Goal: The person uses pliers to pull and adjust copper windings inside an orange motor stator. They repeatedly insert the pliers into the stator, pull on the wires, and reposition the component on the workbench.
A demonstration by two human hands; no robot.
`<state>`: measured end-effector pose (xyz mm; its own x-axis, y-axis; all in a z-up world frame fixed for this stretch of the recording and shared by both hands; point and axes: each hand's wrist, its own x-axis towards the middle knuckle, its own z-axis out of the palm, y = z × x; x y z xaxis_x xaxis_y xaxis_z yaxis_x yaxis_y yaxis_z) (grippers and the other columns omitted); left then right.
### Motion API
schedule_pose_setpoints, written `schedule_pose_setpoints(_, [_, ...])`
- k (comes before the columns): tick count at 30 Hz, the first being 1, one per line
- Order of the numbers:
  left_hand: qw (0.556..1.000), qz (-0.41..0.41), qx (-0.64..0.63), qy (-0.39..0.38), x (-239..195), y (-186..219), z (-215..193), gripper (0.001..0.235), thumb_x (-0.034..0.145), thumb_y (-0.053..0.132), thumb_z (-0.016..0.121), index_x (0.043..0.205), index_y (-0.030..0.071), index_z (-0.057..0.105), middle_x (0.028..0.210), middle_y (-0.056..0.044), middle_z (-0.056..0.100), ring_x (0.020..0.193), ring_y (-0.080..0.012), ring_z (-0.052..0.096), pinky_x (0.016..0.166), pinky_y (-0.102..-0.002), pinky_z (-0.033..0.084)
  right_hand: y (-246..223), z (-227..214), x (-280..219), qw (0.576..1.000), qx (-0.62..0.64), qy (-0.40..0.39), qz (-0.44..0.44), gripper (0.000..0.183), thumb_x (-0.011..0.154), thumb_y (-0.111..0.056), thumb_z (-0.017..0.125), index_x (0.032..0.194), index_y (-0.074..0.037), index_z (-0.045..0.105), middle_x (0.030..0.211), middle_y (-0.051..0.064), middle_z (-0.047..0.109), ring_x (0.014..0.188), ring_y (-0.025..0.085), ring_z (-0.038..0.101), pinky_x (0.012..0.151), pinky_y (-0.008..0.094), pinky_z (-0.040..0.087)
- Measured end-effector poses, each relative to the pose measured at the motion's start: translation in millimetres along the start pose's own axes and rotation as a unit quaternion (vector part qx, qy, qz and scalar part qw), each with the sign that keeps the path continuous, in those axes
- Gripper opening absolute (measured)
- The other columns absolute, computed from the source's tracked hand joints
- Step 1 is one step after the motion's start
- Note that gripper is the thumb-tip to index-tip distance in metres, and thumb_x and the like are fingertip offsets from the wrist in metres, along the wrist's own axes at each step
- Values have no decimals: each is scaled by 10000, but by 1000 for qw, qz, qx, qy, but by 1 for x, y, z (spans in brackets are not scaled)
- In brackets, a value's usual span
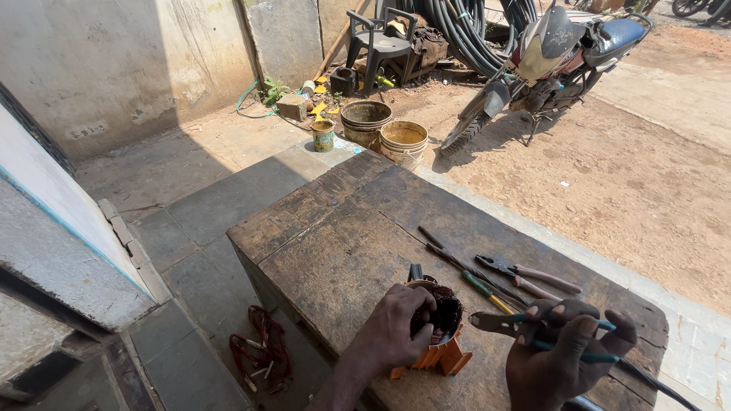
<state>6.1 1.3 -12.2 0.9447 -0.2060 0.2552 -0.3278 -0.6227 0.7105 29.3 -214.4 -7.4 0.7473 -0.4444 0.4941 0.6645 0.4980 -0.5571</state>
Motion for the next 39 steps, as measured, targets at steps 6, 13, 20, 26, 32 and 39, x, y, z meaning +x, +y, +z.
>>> schedule_pose_setpoints(6, [986,-125,-109,-5,1,11,-2,383,830,176,754,1158,85,579,1057,-101,563,905,-169,666,756,-296,648,-2,8,31,758,-572,-310,50,570,747,-377,878,1198,-195,581,1191,104,707,908,238,712,700,363,618])
schedule_pose_setpoints(13, [987,-6,-109,116,-9,11,5,279,912,22,653,1152,31,511,916,-84,519,768,-128,554,628,-297,517,15,42,34,608,-611,-472,186,1304,488,-571,1002,1580,-261,360,1380,164,626,1210,362,638,948,487,552])
schedule_pose_setpoints(20, [986,-22,-130,99,-7,8,6,251,892,12,626,1116,36,516,845,-48,529,671,-87,551,580,-279,521,24,39,42,554,-631,-502,208,693,741,-394,829,1378,-270,584,1111,62,801,962,232,784,819,402,609])
schedule_pose_setpoints(26, [987,-38,-130,86,-6,14,0,266,879,24,623,1118,35,507,871,-68,545,656,-85,580,579,-284,540,28,38,41,572,-611,-509,202,541,818,-347,741,1339,-253,632,1018,45,835,796,221,810,732,396,618])
schedule_pose_setpoints(32, [986,-25,-126,108,-7,11,7,232,874,44,631,1088,27,542,939,-121,560,723,-127,597,597,-310,548,27,38,36,547,-656,-463,235,798,641,-529,924,1322,-254,613,1033,50,787,831,203,761,682,391,602])
schedule_pose_setpoints(39, [990,-49,-94,89,-4,7,8,199,866,65,642,1057,51,586,976,-107,565,800,-183,624,685,-358,595,22,38,36,542,-649,-488,215,600,799,-406,795,1324,-234,561,1010,46,796,777,204,766,668,381,601])
